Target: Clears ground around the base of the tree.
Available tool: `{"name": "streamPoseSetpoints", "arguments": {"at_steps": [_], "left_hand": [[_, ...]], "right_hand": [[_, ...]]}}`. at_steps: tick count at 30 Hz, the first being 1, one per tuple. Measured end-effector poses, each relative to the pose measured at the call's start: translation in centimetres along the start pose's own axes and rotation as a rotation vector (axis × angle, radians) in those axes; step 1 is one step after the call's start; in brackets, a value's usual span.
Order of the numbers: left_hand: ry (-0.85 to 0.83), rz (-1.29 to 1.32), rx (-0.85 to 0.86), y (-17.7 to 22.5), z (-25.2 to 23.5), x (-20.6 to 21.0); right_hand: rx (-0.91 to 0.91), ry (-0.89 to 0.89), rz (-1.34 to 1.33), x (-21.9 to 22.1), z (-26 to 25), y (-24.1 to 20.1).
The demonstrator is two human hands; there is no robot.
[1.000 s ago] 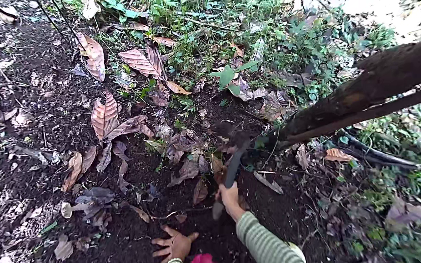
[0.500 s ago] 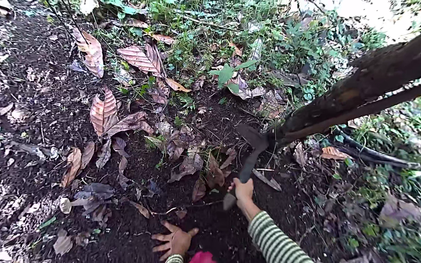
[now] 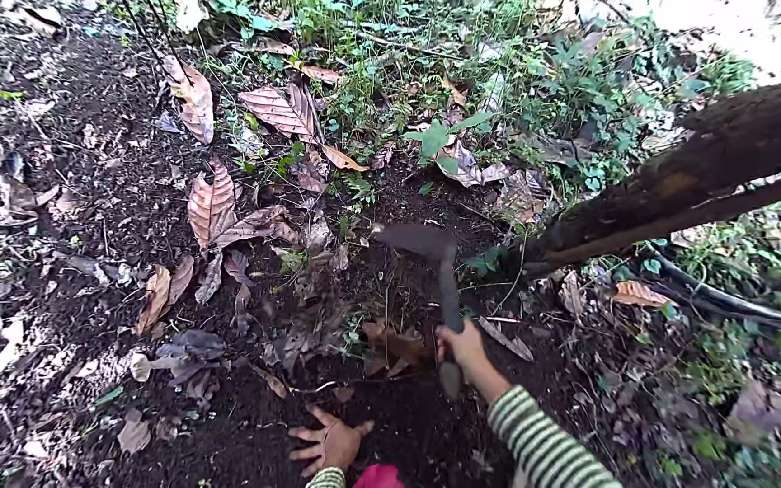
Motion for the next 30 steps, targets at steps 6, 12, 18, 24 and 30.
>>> {"name": "streamPoseSetpoints", "arguments": {"at_steps": [6,12,18,24,30], "left_hand": [[-0.028,-0.06,-0.035,-0.1,0.5,-0.2],[-0.03,-0.051,-0.057,-0.2,0.6,0.2],[-0.012,-0.036,-0.042,-0.2,0.7,0.3],[-0.026,-0.004,-0.048,-0.2,0.6,0.5],[-0.038,-0.016,-0.028,0.3,1.3,-0.3]], "right_hand": [[-0.255,0.357,-0.556,-4.7,-14.5,-17.8],[-0.085,0.109,-0.017,4.1,-17.1,-8.1],[-0.1,0.082,0.013,-2.0,-15.5,-14.4],[-0.15,0.215,-0.063,3.2,-17.8,-12.9],[-0.013,-0.017,-0.006,2.6,-13.7,-11.1]]}}
Point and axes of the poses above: each hand's wrist, its own z-axis away from the middle knuckle, its own x-axis out of the palm, y = z × x, the point moved 10 cm from there along -z, towards the middle knuckle
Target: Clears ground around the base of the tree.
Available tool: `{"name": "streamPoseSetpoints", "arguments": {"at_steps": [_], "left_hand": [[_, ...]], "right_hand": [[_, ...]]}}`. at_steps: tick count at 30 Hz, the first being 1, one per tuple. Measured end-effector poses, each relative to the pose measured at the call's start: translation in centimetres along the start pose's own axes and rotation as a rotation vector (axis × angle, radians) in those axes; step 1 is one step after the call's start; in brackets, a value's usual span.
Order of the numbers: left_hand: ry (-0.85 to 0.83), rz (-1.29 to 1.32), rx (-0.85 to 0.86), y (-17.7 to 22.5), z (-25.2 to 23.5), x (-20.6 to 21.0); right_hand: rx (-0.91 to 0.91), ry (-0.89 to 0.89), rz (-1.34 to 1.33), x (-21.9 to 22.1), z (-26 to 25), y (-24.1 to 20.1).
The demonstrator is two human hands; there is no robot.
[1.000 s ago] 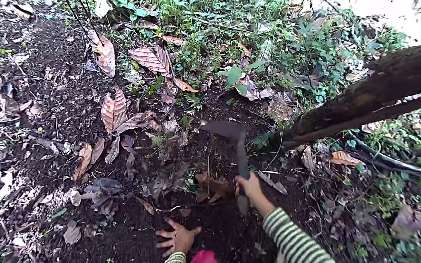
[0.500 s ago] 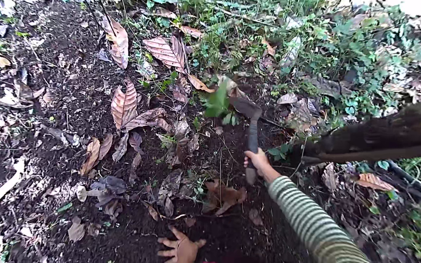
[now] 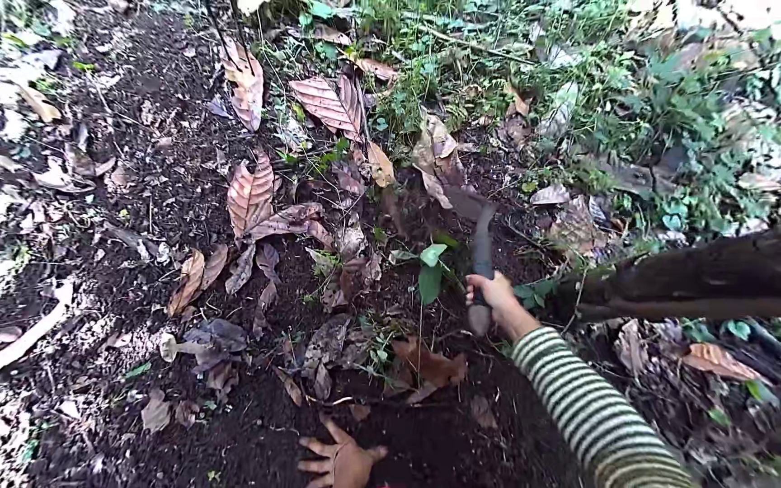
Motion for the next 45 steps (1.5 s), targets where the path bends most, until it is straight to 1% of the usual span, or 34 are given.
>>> {"name": "streamPoseSetpoints", "arguments": {"at_steps": [2,3,4,5,6,7,9,11,12,13,15,17,18,19,20,21,22,23,24,26,27,28,29,31,34,35,36,37,38,39,41,42,44,45], "left_hand": [[0.0,0.019,-0.006,-0.3,-0.4,0.4],[-0.011,0.023,-0.007,-0.3,-0.4,0.7],[-0.021,0.023,-0.007,-0.3,-0.3,0.9],[-0.025,0.016,-0.007,-0.3,-0.2,0.8],[-0.023,0.009,-0.007,-0.2,-0.1,0.6],[-0.017,0.007,-0.006,-0.2,0.0,0.4],[-0.003,0.013,-0.002,-0.1,-0.3,0.3],[-0.013,0.008,-0.005,-0.1,0.0,0.6],[-0.013,0.007,-0.005,-0.1,0.1,0.6],[-0.001,0.012,-0.003,0.0,-0.1,0.4],[0.002,0.022,-0.002,0.0,-0.5,0.5],[-0.003,0.033,-0.001,0.0,-0.6,1.0],[-0.013,0.036,0.0,0.0,-0.6,1.0],[-0.027,0.041,0.002,0.1,-0.5,0.9],[-0.035,0.053,0.004,0.1,-0.5,0.8],[-0.041,0.065,0.004,0.1,-0.3,0.8],[-0.043,0.07,0.004,0.0,-0.4,0.7],[-0.039,0.066,0.004,0.1,-0.6,0.6],[-0.032,0.053,0.002,0.1,-0.6,0.6],[-0.021,0.055,0.01,0.2,-0.4,0.3],[-0.027,0.056,0.011,0.3,-0.2,0.3],[-0.037,0.053,0.012,0.4,0.1,0.3],[-0.037,0.049,0.011,0.5,0.0,0.1],[-0.033,0.052,0.003,0.2,-0.1,0.1],[-0.051,0.058,-0.002,0.1,-0.1,0.6],[-0.051,0.07,0.001,0.2,-0.2,0.5],[-0.051,0.076,0.002,0.1,-0.1,0.5],[-0.049,0.079,-0.001,0.0,-0.1,0.6],[-0.045,0.082,-0.001,0.1,-0.1,0.5],[-0.043,0.077,0.001,0.1,-0.2,0.4],[-0.053,0.081,0.004,0.1,-0.3,0.3],[-0.057,0.088,0.006,0.2,-0.3,0.3],[-0.069,0.096,0.012,0.2,0.1,0.4],[-0.067,0.098,0.022,0.3,0.0,0.3]], "right_hand": [[-0.069,0.063,-0.098,-0.5,-1.8,-3.6],[-0.089,0.091,-0.167,0.3,-2.6,-4.5],[-0.101,0.097,-0.221,1.7,-3.0,-4.5],[-0.106,0.075,-0.219,3.5,-2.9,-3.5],[-0.109,0.026,-0.121,5.4,-1.8,-1.5],[-0.087,-0.071,0.053,7.2,0.3,1.5],[-0.009,-0.279,0.367,9.2,6.3,7.7],[0.077,-0.439,0.578,8.4,11.6,12.0],[0.085,-0.477,0.635,7.5,12.9,12.5],[0.063,-0.482,0.654,6.9,13.1,11.6],[-0.029,-0.427,0.579,6.2,11.7,7.0],[-0.134,-0.32,0.366,7.0,8.5,0.9],[-0.167,-0.239,0.242,7.8,6.4,-2.0],[-0.174,-0.159,0.111,8.8,4.1,-4.0],[-0.167,-0.098,-0.002,10.1,2.2,-4.9],[-0.153,-0.068,-0.058,11.4,1.0,-4.4],[-0.144,-0.082,-0.026,12.6,0.6,-2.8],[-0.134,-0.132,0.106,13.5,1.3,-0.2],[-0.11,-0.213,0.291,13.6,3.0,3.1],[-0.051,-0.343,0.582,12.0,7.7,8.8],[-0.004,-0.401,0.651,10.6,9.9,10.6],[0.027,-0.423,0.683,9.0,11.3,11.3],[0.04,-0.427,0.669,8.1,11.8,10.7],[0.023,-0.402,0.58,8.2,11.6,7.0],[-0.1,-0.295,0.306,12.4,7.8,0.5],[-0.134,-0.251,0.202,14.4,6.1,-1.0],[-0.149,-0.217,0.145,16.3,4.7,-1.5],[-0.143,-0.21,0.159,17.9,4.0,-0.9],[-0.124,-0.242,0.235,18.9,4.0,0.8],[-0.095,-0.325,0.371,19.3,5.2,3.4],[-0.01,-0.549,0.668,17.3,10.1,9.4],[0.026,-0.625,0.796,15.5,12.6,11.3],[0.067,-0.708,0.959,11.9,16.1,13.1],[0.07,-0.718,0.975,11.0,16.6,12.7]]}}
Point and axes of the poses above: each hand's wrist, its own z-axis away from the middle knuckle, its own x-axis out of the palm, y = z × x, the point moved 10 cm from there along -z, towards the middle knuckle
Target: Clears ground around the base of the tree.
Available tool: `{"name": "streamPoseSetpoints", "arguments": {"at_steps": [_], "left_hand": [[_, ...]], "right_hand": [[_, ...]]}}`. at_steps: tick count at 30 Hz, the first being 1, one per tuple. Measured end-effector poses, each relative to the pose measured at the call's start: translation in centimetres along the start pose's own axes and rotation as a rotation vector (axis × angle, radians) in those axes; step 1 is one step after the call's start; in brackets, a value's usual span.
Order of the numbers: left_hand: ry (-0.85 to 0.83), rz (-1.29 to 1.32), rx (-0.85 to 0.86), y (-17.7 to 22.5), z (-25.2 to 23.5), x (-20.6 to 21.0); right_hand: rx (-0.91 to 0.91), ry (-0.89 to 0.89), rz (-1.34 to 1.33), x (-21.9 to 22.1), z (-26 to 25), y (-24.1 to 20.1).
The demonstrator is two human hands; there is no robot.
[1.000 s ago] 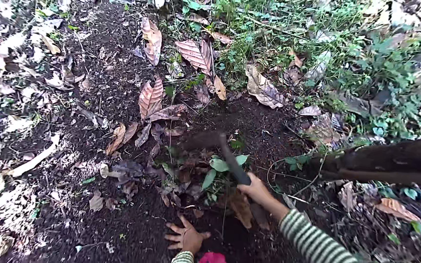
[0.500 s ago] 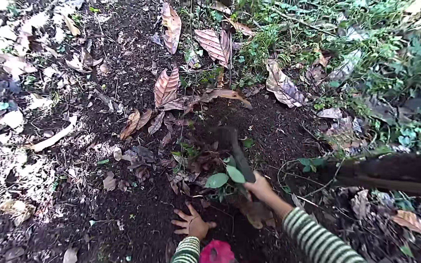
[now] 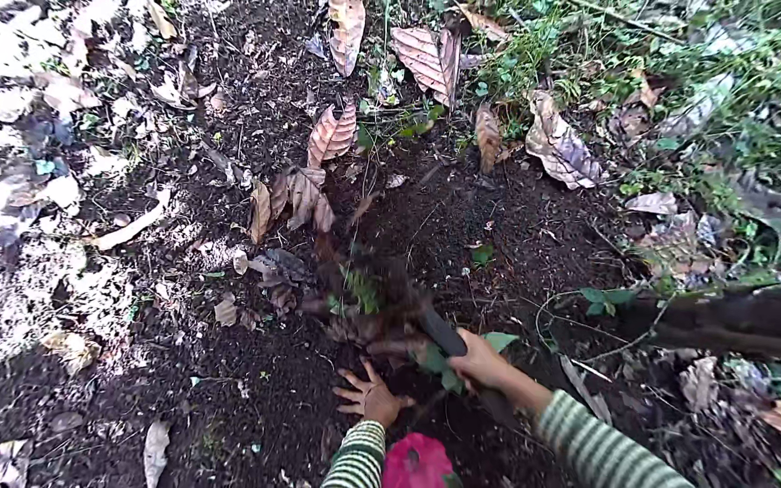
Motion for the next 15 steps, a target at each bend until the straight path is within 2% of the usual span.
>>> {"name": "streamPoseSetpoints", "arguments": {"at_steps": [3,5,7,8,10,13,15], "left_hand": [[-0.041,0.02,0.039,-0.1,0.0,0.6],[-0.049,0.057,0.073,0.0,0.1,0.6],[-0.042,0.05,0.081,0.1,0.1,0.5],[-0.041,0.069,0.081,0.1,0.1,0.6],[-0.065,0.079,0.069,0.1,0.2,0.8],[-0.044,0.04,0.055,0.4,-0.3,0.7],[-0.045,0.043,0.059,0.3,-0.1,0.8]], "right_hand": [[-0.069,0.113,-0.158,-3.8,0.6,-2.5],[-0.153,0.254,-0.386,-7.1,-0.9,-5.9],[-0.2,0.396,-0.6,-9.2,-3.5,-7.4],[-0.19,0.44,-0.639,-9.0,-4.6,-6.7],[-0.107,0.424,-0.516,-5.4,-4.5,-2.4],[0.011,0.278,-0.295,0.1,0.6,4.8],[0.058,0.234,-0.303,-0.1,3.6,7.4]]}}
Point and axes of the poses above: each hand's wrist, its own z-axis away from the middle knuckle, its own x-axis out of the palm, y = z × x, the point moved 10 cm from there along -z, towards the middle knuckle
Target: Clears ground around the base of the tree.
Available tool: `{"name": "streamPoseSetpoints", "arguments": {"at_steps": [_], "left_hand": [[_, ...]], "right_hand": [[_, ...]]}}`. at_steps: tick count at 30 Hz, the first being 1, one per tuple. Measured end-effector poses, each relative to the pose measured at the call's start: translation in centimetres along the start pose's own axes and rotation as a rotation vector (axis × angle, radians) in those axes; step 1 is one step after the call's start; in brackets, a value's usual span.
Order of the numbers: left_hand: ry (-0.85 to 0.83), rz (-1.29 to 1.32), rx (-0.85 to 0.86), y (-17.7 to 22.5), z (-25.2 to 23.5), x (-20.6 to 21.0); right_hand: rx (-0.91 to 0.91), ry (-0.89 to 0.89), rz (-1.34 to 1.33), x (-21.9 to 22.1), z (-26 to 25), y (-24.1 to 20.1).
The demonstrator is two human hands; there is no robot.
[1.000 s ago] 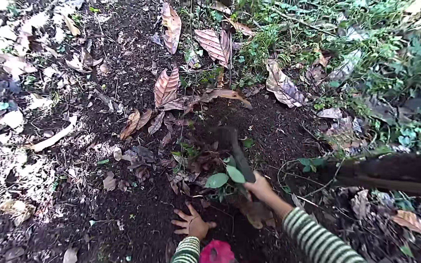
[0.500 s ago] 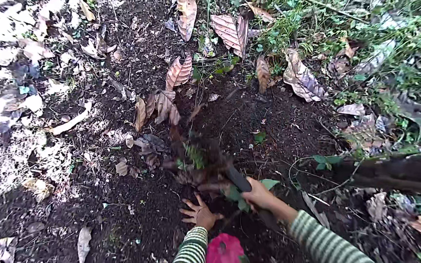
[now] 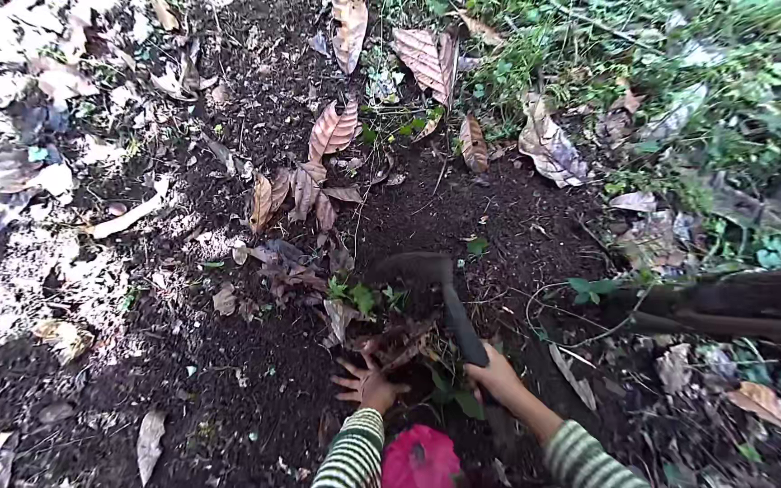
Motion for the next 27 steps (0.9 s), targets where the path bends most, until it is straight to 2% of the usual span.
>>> {"name": "streamPoseSetpoints", "arguments": {"at_steps": [2,5,7,9,11,13,14,16,19,21,22,24,25,27], "left_hand": [[-0.002,-0.007,-0.003,0.2,0.2,-0.5],[0.005,-0.028,0.0,0.3,0.4,-0.7],[-0.003,-0.018,-0.007,0.2,0.6,-0.7],[-0.013,-0.025,-0.012,0.1,0.6,-0.7],[-0.013,-0.014,-0.006,0.2,0.6,-0.9],[-0.011,0.011,0.002,0.1,0.7,-0.7],[0.001,0.016,0.005,0.0,0.8,-0.9],[0.02,0.038,0.003,-0.1,0.7,-1.1],[0.016,0.028,0.005,-0.1,0.7,-0.9],[0.009,0.014,0.006,-0.2,0.6,-0.8],[0.007,0.012,0.008,-0.2,0.5,-0.8],[0.015,0.032,0.017,-0.1,0.3,-0.6],[0.027,0.051,0.021,-0.2,0.3,-0.6],[0.038,0.152,0.023,-0.6,0.3,-0.7]], "right_hand": [[-0.035,0.057,-0.116,-3.4,0.4,-1.8],[-0.144,0.257,-0.421,-7.7,-2.2,-6.1],[-0.164,0.374,-0.585,-8.0,-4.8,-7.1],[-0.116,0.351,-0.519,-4.6,-4.8,-4.2],[-0.033,0.235,-0.321,-0.4,-1.8,0.2],[0.032,0.191,-0.199,0.8,1.2,3.5],[0.029,0.195,-0.18,0.1,1.9,3.5],[-0.066,0.241,-0.178,-2.5,1.4,-0.3],[-0.276,0.265,-0.286,-4.6,-2.1,-11.5],[-0.344,0.255,-0.432,-3.9,-5.8,-18.6],[-0.346,0.228,-0.475,-2.7,-7.7,-20.7],[-0.331,0.158,-0.395,1.2,-10.8,-21.8],[-0.32,0.114,-0.271,3.5,-11.4,-20.5],[-0.241,-0.001,0.034,7.4,-10.1,-14.9]]}}
Point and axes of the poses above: each hand's wrist, its own z-axis away from the middle knuckle, its own x-axis out of the palm, y = z × x, the point moved 10 cm from there along -z, towards the middle knuckle
